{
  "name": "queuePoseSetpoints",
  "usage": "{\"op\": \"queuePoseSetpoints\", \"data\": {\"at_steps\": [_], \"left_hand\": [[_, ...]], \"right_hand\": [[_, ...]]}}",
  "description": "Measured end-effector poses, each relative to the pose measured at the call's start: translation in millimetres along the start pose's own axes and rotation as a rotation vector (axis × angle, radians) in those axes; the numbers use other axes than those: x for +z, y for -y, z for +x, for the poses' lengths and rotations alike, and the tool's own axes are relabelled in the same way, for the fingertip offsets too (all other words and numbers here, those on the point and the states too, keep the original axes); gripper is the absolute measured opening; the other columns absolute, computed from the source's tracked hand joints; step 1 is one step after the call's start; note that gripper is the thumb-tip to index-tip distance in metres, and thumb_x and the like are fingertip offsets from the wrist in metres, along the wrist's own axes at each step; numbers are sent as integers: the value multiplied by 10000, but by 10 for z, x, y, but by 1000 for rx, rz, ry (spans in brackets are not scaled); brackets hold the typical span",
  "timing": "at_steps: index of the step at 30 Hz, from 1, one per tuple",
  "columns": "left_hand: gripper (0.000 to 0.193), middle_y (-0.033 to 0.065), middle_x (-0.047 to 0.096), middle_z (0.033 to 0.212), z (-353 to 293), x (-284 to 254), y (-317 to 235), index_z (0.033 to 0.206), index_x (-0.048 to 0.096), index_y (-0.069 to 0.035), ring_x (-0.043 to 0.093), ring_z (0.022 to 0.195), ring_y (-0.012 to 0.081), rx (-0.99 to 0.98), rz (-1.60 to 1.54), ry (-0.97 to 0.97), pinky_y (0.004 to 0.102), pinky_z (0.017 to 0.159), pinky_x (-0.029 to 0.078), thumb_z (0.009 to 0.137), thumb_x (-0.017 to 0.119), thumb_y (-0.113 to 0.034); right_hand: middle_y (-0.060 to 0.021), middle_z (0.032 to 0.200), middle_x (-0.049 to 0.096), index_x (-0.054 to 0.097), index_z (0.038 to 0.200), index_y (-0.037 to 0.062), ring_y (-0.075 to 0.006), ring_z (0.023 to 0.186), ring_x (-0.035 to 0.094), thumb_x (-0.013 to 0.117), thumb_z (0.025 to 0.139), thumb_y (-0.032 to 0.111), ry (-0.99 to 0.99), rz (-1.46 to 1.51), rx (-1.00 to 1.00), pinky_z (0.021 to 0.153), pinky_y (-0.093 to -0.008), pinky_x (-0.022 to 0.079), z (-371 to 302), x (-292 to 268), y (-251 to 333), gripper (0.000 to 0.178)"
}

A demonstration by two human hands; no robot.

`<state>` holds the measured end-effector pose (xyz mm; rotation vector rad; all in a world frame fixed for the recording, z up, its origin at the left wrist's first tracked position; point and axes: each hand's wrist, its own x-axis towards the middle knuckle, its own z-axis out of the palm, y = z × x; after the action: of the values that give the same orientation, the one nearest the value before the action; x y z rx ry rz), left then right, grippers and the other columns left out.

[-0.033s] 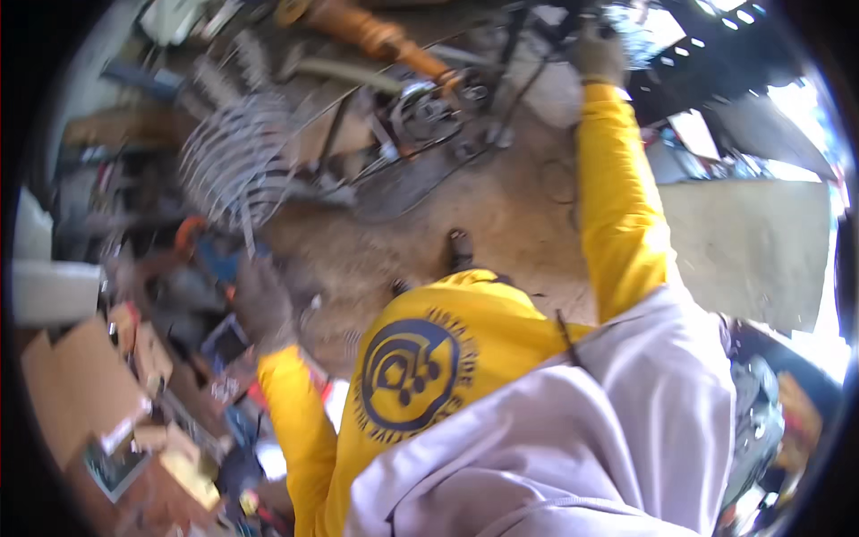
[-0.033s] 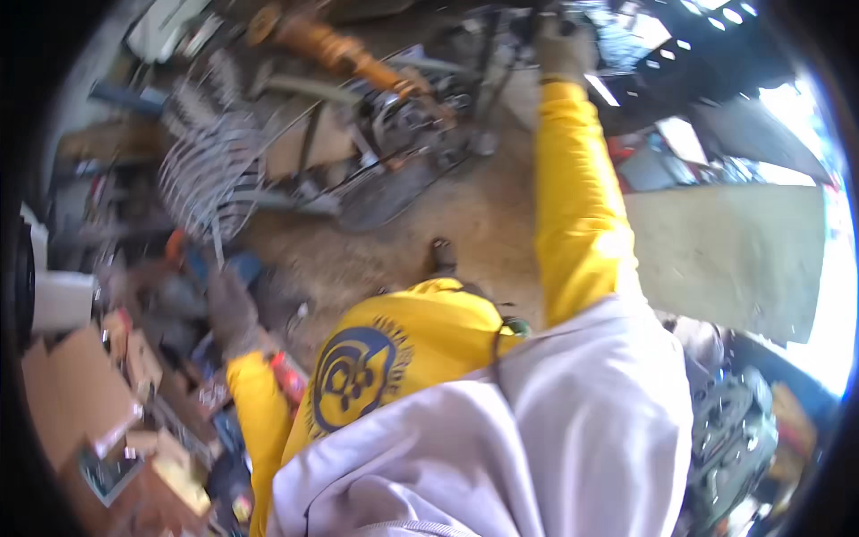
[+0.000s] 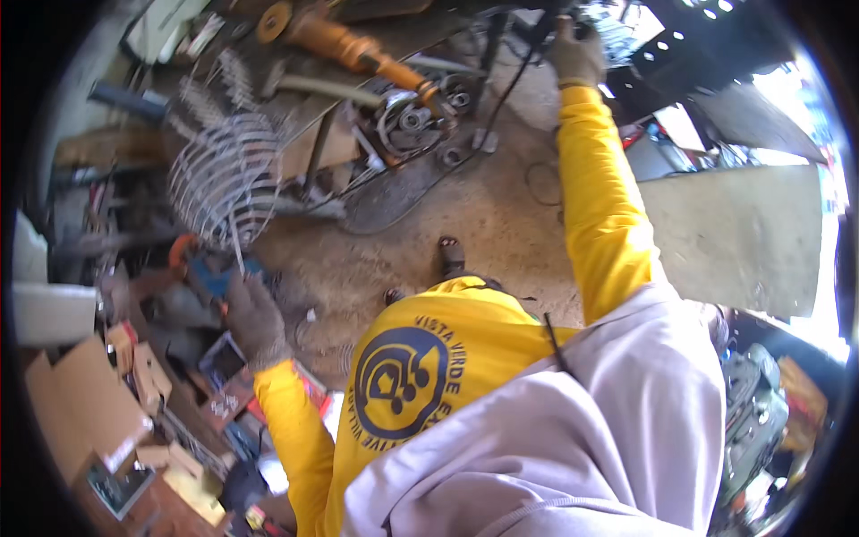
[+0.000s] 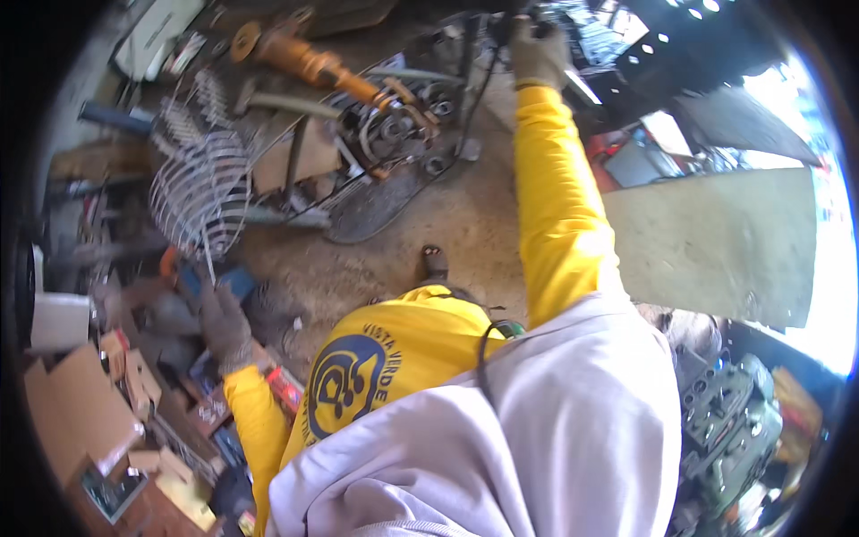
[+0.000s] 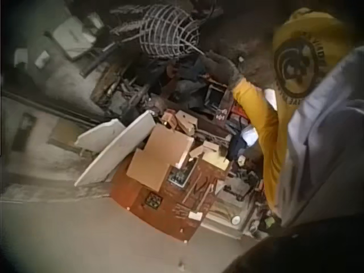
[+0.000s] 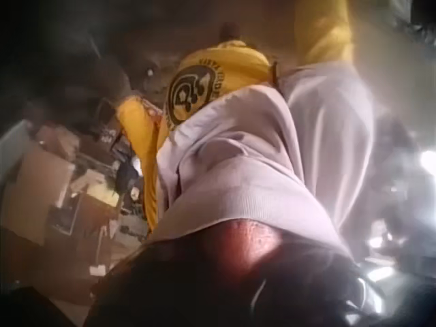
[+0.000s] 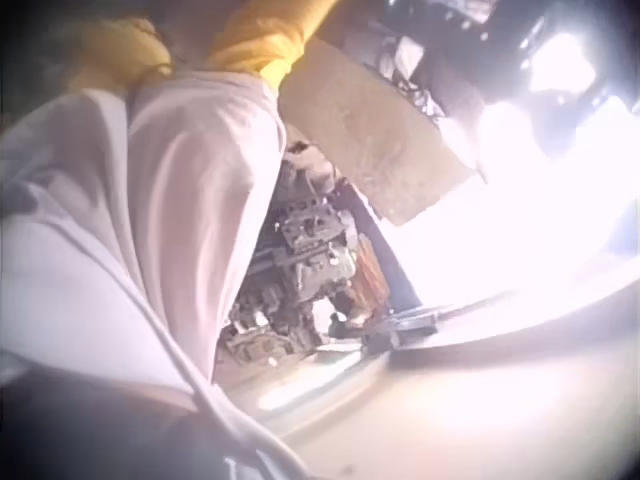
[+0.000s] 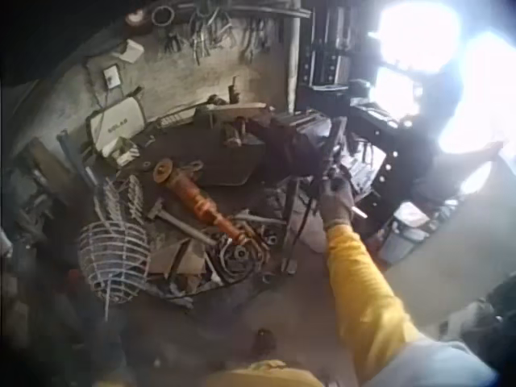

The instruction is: The person welds sections of a spherical metal frame using a welding torch and a filler rod, then hammers a joint on a metal post.

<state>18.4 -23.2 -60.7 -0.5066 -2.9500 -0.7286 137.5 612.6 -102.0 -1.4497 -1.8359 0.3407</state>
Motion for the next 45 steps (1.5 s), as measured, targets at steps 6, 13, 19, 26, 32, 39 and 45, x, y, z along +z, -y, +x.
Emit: {"op": "queuePoseSetpoints", "data": {"at_steps": [6, 13, 19, 26, 32, 39, 45], "left_hand": [[406, 275, 680, 1135, 91, 38, -81, 1355, 590, -38, 669, 1001, 416, 188, 144, -20, 469, 851, 532, 1035, 554, -286], [382, 229, 699, 1108, 75, -55, -362, 1313, 600, -109, 670, 994, 431, 19, 232, 9, 502, 836, 529, 1019, 554, -348], [356, 211, 712, 1069, 76, -106, -326, 1275, 618, -124, 696, 968, 404, 70, 225, -31, 502, 808, 541, 1016, 538, -355], [374, 209, 710, 1142, 54, -92, -370, 1285, 616, -66, 681, 1049, 404, 56, 193, -3, 470, 907, 518, 1016, 554, -320], [350, 219, 709, 1103, 74, -72, -341, 1271, 618, -65, 690, 1012, 403, 53, 171, 23, 463, 849, 544, 1018, 561, -300], [335, 211, 712, 1080, 83, 64, -126, 1252, 623, -65, 697, 963, 409, 128, 103, -60, 472, 815, 552, 1019, 577, -301], [292, 217, 705, 1053, 104, 40, -176, 1192, 627, -56, 686, 940, 427, 119, 66, -31, 482, 794, 546, 1021, 576, -288]], "right_hand": [[-277, 1220, 679, 639, 1249, -37, -425, 1174, 642, 665, 875, 653, -61, 176, 15, 1014, -449, 489, 43, -302, -171, 785], [-237, 1231, 692, 696, 1258, 72, -379, 1159, 660, 616, 842, 740, 167, -127, -87, 974, -472, 501, 201, 172, -89, 791], [-258, 1215, 698, 743, 1161, 15, -392, 1193, 648, 643, 799, 715, 117, 3, -46, 1010, -449, 487, 304, 177, -44, 794], [-247, 1176, 716, 670, 1277, -4, -363, 1139, 679, 688, 814, 670, 26, 4, 77, 994, -426, 500, 374, -334, 319, 818], [-203, 1135, 735, 641, 1272, -49, -292, 1057, 704, 702, 875, 551, -125, 277, 26, 963, -353, 520, 267, -1086, 419, 721], [-68, 975, 681, 638, 1137, 60, -172, 874, 676, 539, 1040, 183, 506, 1321, 209, 902, -327, 523, -904, -1405, 279, 185], [-76, 848, 621, 558, 1251, 26, -176, 678, 587, 594, 1013, 288, 726, 1509, 301, 611, -331, 523, -2523, -1463, 775, 356]]}}
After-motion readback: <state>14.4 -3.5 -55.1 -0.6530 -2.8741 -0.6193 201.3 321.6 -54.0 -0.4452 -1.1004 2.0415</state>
